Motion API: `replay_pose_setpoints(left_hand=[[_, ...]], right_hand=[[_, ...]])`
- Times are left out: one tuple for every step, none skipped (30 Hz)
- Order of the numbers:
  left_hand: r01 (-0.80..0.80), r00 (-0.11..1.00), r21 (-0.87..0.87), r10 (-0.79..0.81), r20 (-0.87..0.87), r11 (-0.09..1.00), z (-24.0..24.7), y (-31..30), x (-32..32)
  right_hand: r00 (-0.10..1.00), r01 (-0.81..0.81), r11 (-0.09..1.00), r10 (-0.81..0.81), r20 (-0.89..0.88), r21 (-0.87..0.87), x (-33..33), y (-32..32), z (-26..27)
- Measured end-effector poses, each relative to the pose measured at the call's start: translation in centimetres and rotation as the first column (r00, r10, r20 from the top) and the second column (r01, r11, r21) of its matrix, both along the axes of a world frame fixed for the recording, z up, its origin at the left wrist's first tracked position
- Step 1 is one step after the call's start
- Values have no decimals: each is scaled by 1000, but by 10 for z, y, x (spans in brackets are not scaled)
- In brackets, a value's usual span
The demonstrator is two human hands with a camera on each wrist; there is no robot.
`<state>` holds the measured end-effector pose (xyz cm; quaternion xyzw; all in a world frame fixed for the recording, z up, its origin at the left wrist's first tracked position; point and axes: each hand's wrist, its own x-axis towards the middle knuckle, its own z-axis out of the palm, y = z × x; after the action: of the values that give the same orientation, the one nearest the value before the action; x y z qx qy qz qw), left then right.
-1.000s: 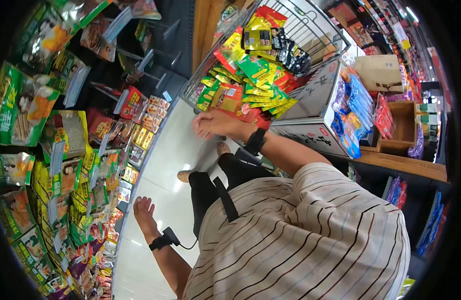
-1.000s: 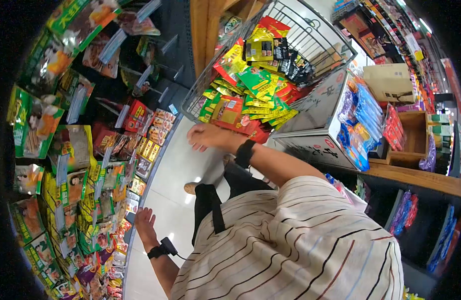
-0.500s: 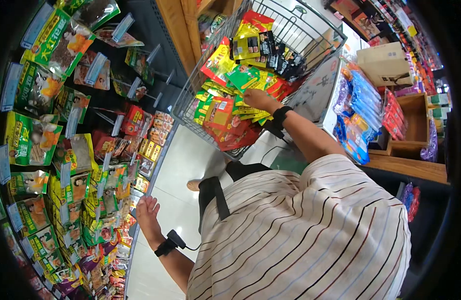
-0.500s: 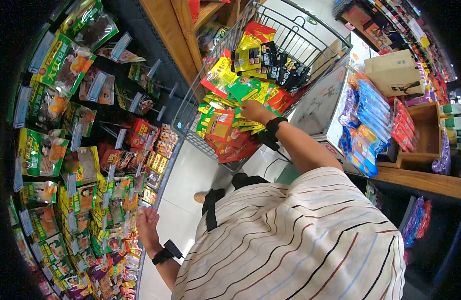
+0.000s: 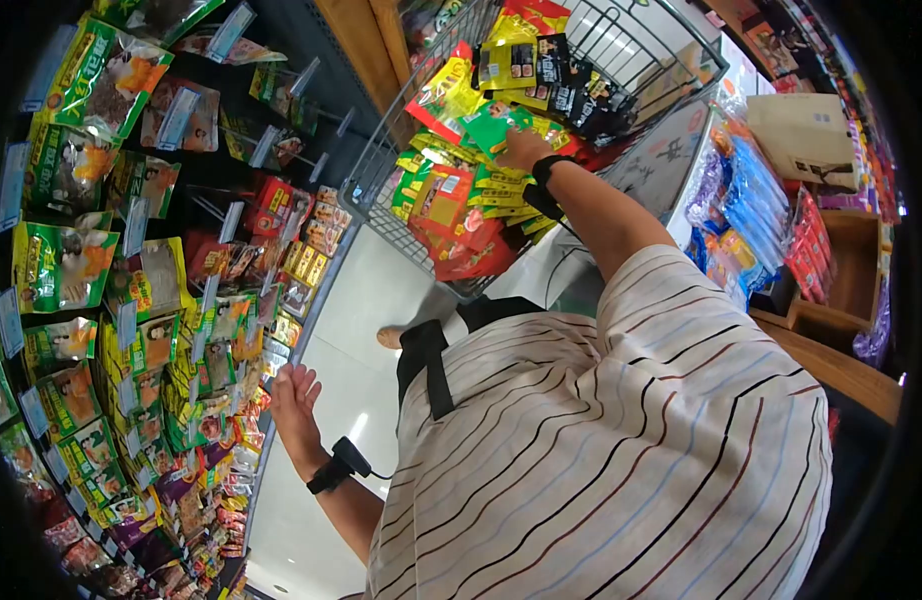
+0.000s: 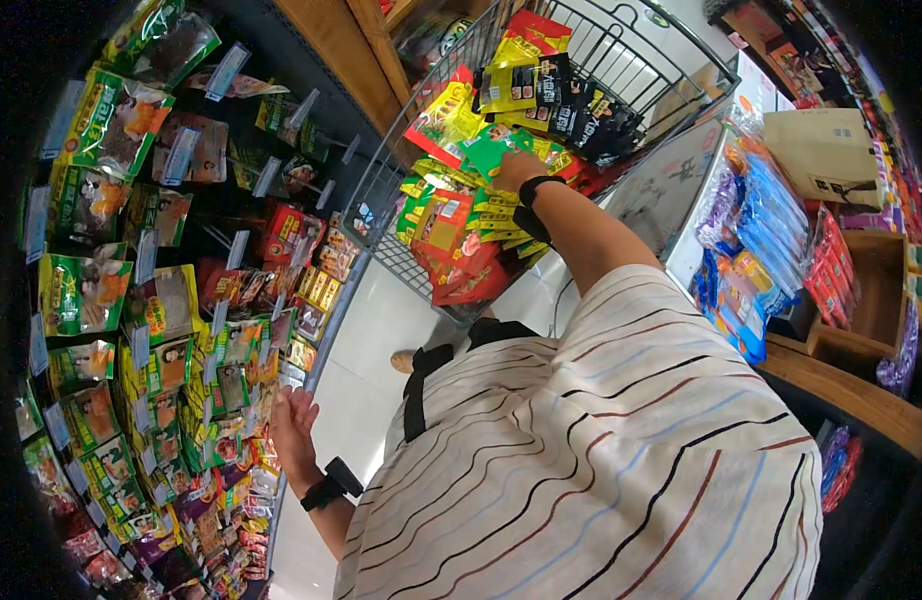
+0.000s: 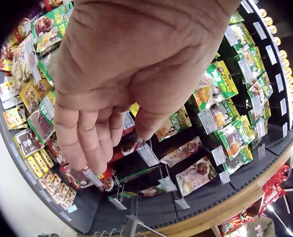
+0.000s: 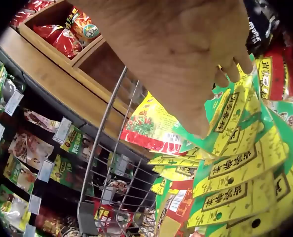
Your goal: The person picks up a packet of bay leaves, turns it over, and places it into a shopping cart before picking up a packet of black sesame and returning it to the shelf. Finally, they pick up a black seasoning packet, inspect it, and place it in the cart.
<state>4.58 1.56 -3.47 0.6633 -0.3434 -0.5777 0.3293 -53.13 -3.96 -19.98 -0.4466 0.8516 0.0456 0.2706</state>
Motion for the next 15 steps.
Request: replay_pose_setpoints(left_hand=[[0,1000,-1,0,0,1000,0,1,-2],[1,1000,-3,-1,0,1000,1,1,-3],[0,1000,11,0,7,1000,0,2,-4],[0,1000,19,0,10,1000,0,3,-5],[1,1000,24,-1,10,1000,-2,4,-5],[-3,1000,23,2,16,1000,-2,4,-7],[-7,1000,24,6,22,1000,0,5,-9],[-11,1000,25,10,30,1000,1,5,-10],[-12,1000,24,11,28,1000,0,4,-10],[-12,1000,25,12,27,1000,-2,4,-9],[-13,1000,26,12,26,1000,-3,3,-8],[-9,1000,24,9,21,1000,-4,2,-7],[-7,1000,25,6,17,1000,-5,1,-7],[-8,1000,26,7,13,1000,-4,2,-8],[10,1000,25,-10,2,1000,-5,3,-10]], right_hand=[[1000,-2,1000,2,16,25,0,-2,-1],[1000,4,999,-5,20,40,1,-2,-4],[1000,11,999,-12,21,52,4,-2,-4],[1000,18,998,-19,18,59,4,-4,-3],[999,31,998,-30,-16,59,7,-5,-3],[998,43,997,-40,-48,63,12,-4,-1],[996,56,996,-50,-78,68,15,-5,-1],[990,50,997,-42,-134,55,16,-5,-10],[990,51,997,-43,-132,62,15,-6,-12],[991,52,996,-43,-128,70,15,-7,-14],[991,54,995,-44,-125,78,14,-7,-16],[991,66,996,-58,-123,65,17,-7,-12],[993,52,997,-45,-111,62,17,-5,-7],[994,34,998,-28,-101,57,17,-3,2],[996,6,999,-1,-87,53,19,-5,7]])
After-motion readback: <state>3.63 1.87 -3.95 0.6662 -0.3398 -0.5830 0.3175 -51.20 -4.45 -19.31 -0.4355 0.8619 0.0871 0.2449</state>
